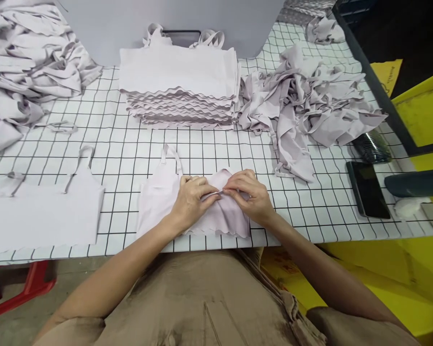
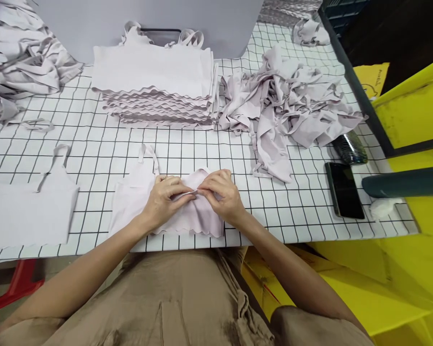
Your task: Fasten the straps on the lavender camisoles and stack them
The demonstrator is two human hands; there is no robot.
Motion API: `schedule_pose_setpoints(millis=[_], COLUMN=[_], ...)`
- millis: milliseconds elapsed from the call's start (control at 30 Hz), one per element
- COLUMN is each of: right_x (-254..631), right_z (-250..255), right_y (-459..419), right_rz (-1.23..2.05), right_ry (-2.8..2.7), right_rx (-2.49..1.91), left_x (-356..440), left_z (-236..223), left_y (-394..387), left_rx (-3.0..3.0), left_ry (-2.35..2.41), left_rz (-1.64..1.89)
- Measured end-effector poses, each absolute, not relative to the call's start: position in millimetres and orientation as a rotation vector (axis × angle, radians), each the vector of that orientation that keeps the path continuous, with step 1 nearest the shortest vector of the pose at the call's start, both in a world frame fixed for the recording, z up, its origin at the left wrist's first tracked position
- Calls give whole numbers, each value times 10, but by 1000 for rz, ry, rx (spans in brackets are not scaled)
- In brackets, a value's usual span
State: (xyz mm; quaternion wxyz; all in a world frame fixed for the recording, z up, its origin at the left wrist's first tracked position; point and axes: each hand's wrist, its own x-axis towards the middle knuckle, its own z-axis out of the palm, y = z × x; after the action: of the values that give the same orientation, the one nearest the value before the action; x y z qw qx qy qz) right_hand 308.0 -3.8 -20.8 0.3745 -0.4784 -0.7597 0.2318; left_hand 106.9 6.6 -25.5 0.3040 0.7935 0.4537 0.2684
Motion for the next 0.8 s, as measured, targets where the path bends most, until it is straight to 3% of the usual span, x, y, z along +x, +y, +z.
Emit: schedule_pose_setpoints(millis=[800], right_x=[3058], right_z=[-205], right_y=[-141], right_rz=[632], right_ry=[-1863], right_rx=[-1210], left_x=[1116], left_z=[-351], left_y=[55], left_rx=[2179], left_ry=[1140], left_rz=[728])
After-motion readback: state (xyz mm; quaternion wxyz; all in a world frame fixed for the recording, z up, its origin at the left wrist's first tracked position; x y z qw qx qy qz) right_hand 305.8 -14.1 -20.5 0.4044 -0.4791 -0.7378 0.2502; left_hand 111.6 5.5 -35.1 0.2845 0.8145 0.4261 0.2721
